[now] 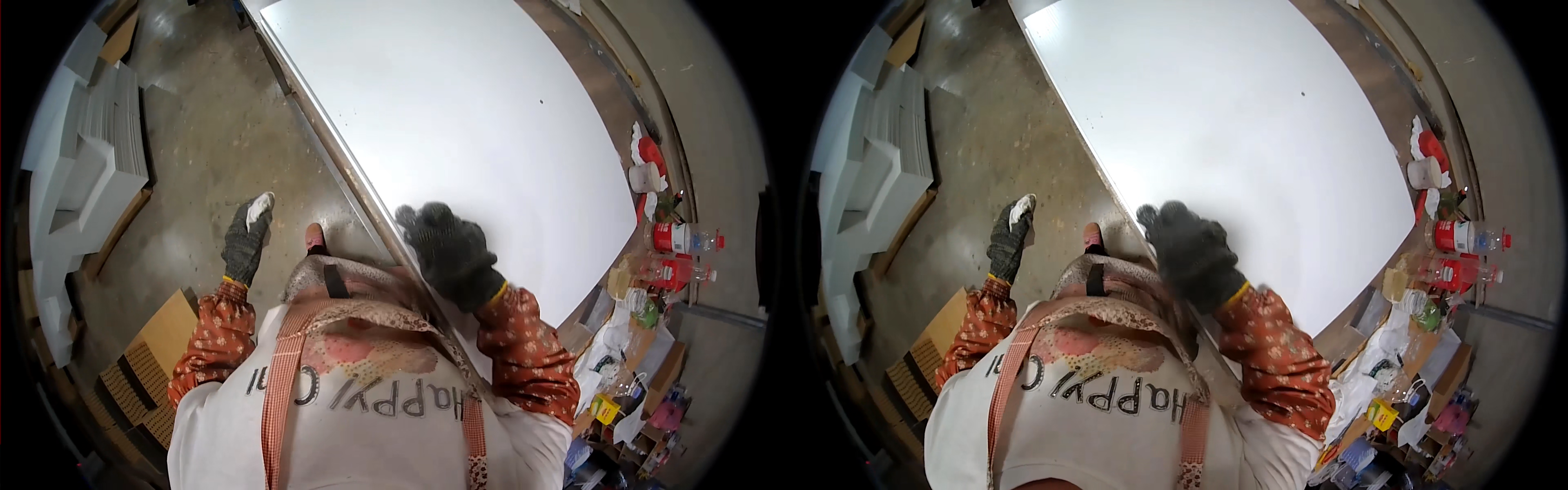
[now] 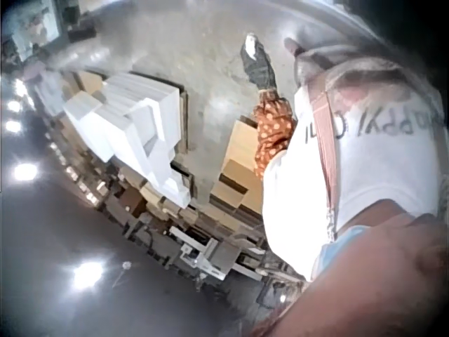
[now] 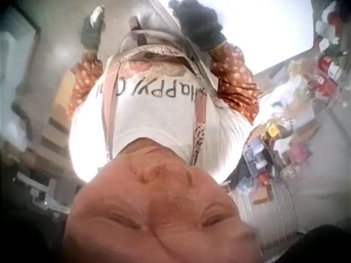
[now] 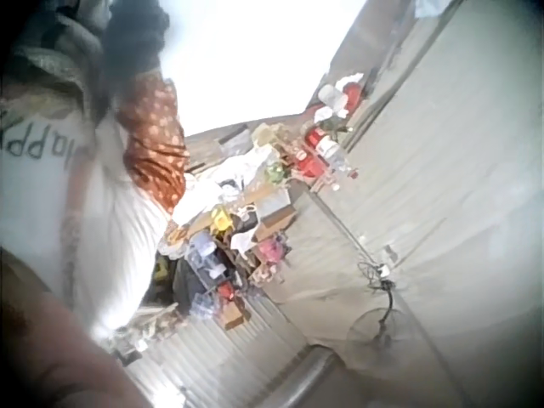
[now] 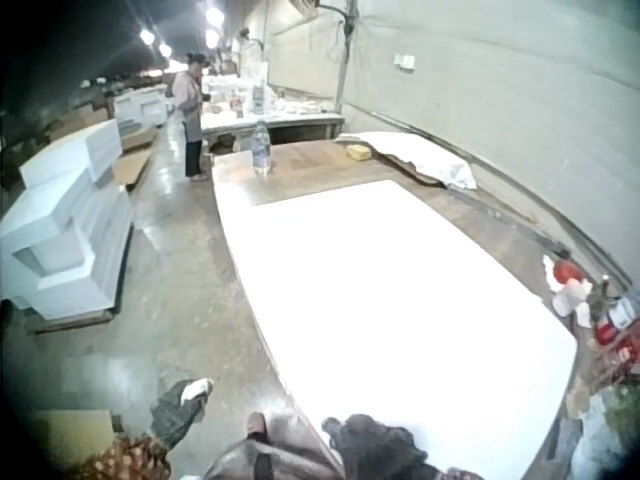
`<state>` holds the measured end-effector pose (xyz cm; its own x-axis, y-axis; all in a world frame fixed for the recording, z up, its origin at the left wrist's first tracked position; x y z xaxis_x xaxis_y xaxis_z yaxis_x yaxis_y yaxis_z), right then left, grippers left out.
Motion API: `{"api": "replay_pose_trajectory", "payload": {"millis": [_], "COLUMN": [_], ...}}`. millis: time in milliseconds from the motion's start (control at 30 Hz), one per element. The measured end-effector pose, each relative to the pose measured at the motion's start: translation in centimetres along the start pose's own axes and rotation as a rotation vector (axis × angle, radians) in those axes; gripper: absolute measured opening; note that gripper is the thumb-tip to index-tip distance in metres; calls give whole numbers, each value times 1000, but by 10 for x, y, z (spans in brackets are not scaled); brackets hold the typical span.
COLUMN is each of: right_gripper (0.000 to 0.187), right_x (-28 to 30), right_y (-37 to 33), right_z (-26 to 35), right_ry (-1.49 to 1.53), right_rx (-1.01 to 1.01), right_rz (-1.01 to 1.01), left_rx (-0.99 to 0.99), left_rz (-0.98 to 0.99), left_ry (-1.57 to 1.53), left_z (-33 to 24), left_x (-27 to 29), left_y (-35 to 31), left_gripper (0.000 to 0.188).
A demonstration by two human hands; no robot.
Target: The person wipes the surface of a whiteboard with a cloth and a sponge, pours a liquid from a bottle onto the board, and uses a scraper to clean the edges.
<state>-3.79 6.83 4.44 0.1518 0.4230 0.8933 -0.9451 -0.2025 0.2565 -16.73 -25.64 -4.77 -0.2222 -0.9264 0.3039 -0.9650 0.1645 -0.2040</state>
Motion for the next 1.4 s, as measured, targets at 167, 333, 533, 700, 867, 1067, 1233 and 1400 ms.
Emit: {"api": "replay_pose_trajectory", "payload": {"millis": [167, 333, 533, 700, 867, 1067, 1233, 1400], "right_gripper": [31, 37, 35, 30, 33, 32, 34, 32], "right_x": [2, -15, -15, -25, -21, -19, 0, 8], "right_y": [-10, 56, 49, 85, 77, 94, -8, -11], "right_z": [7, 0, 5, 1, 6, 4, 9, 23], "right_ry": [43, -31, -198, -171, -183, -176, -139, -90], "right_rx": [-177, -5, -72, -53, -35, 12, -46, -153], "right_rz": [174, -29, 138, 18, 52, -39, 131, 221], "left_rx": [-60, -77, -98, -71, -137, -308, -344, -458], "left_rz": [-24, -6, -55, -18, -39, 51, 17, 142], "left_ry": [-11, -27, -43, 27, -13, -21, -197, -294], "left_z": [6, 8, 13, 0, 18, 7, -31, -71], "left_x": [6, 5, 8, 9, 11, 5, 1, -21], "left_y": [-9, -8, -10, -10, -11, -4, 4, 2], "left_gripper": [33, 32, 31, 31, 31, 38, 40, 39]}}
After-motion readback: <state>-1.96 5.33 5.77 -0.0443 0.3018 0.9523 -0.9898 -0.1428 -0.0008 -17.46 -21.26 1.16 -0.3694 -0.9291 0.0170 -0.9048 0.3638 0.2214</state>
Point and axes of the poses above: each hand's wrist, its own y-axis towards the middle knuckle, its own x-axis out of the back of the hand, z = x × y, the point moved 2 cm from there along y, towards the middle knuckle, and after that the axes turned 7 degrees about -y, right-handed, at the moved point
